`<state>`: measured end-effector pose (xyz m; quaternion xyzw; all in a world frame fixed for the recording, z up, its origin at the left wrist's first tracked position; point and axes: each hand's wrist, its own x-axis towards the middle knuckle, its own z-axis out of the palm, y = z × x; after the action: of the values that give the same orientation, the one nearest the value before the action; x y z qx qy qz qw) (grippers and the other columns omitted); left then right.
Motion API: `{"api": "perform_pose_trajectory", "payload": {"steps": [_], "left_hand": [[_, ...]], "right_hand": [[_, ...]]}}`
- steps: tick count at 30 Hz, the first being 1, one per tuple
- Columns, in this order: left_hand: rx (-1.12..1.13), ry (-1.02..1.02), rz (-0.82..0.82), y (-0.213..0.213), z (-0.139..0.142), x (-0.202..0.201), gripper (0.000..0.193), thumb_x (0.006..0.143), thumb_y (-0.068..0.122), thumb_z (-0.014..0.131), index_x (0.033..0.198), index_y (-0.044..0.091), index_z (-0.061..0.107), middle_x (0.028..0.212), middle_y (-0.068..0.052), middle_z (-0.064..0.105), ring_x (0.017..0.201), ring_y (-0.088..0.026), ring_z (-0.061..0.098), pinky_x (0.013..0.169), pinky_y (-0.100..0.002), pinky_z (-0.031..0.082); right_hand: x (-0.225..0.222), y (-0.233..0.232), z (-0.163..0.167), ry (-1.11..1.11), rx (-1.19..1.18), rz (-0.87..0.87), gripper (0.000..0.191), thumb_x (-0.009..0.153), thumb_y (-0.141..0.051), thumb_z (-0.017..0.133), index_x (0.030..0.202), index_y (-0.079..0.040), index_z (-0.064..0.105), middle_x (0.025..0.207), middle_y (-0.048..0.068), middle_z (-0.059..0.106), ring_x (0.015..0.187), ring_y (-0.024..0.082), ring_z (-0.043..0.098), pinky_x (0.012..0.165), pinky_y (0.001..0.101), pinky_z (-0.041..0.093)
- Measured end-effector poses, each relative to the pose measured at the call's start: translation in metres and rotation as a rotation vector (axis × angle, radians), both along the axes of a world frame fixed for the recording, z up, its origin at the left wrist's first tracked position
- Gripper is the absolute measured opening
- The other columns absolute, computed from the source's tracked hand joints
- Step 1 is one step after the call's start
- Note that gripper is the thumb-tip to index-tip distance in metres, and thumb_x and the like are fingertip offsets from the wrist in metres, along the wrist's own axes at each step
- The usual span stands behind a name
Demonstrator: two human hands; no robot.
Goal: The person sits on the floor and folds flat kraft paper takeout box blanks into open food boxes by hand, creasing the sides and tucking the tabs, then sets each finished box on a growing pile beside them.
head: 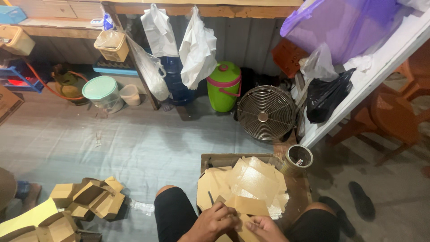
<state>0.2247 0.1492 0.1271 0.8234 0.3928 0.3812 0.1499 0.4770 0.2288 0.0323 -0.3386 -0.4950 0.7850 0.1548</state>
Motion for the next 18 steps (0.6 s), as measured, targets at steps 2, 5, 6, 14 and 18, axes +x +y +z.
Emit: {"api": "perform_pose_trajectory", "payload": {"steps": [2,5,6,14,18], "left_hand": [[0.0,0.0,0.036,0.0,0.0,0.003,0.02,0.088,0.009,0.074,0.108,0.007,0.072,0.118,-0.006,0.067,0.106,-0.025,0.063,0.083,-0.036,0.058],[-0.018,-0.009,0.001,0.0,0.005,0.003,0.02,0.087,0.01,0.076,0.107,0.008,0.073,0.117,-0.005,0.067,0.106,-0.025,0.064,0.083,-0.036,0.058],[-0.031,-0.011,-0.032,-0.001,0.008,0.001,0.021,0.086,0.011,0.077,0.106,0.009,0.073,0.115,-0.006,0.067,0.106,-0.026,0.063,0.082,-0.036,0.058],[-0.038,-0.027,-0.032,-0.008,0.029,0.003,0.015,0.086,0.012,0.078,0.101,0.01,0.074,0.11,-0.003,0.068,0.104,-0.024,0.063,0.083,-0.035,0.058],[-0.02,-0.044,-0.093,-0.007,0.033,-0.003,0.013,0.09,0.013,0.077,0.103,0.009,0.074,0.111,-0.003,0.067,0.109,-0.024,0.063,0.085,-0.035,0.057]], "right_hand": [[0.002,-0.001,-0.001,0.017,-0.012,0.0,0.037,0.096,-0.03,0.069,0.109,0.004,0.073,0.091,0.003,0.074,0.082,0.007,0.066,0.075,0.0248,0.053],[0.003,-0.003,0.0,0.047,-0.072,-0.012,0.037,0.097,-0.029,0.069,0.108,0.006,0.072,0.092,0.004,0.074,0.083,0.008,0.066,0.074,0.0251,0.053],[0.004,-0.005,0.0,0.029,-0.072,-0.008,0.037,0.096,-0.029,0.069,0.109,0.006,0.072,0.093,0.004,0.075,0.083,0.008,0.066,0.075,0.025,0.054],[0.002,-0.014,0.003,-0.026,0.094,-0.009,0.039,0.097,-0.028,0.068,0.116,0.006,0.074,0.096,0.004,0.076,0.087,0.007,0.066,0.078,0.0243,0.054],[-0.002,-0.014,0.003,0.016,0.139,-0.024,0.039,0.097,-0.027,0.066,0.118,0.005,0.073,0.1,0.003,0.076,0.093,0.007,0.067,0.083,0.0247,0.055]]}}
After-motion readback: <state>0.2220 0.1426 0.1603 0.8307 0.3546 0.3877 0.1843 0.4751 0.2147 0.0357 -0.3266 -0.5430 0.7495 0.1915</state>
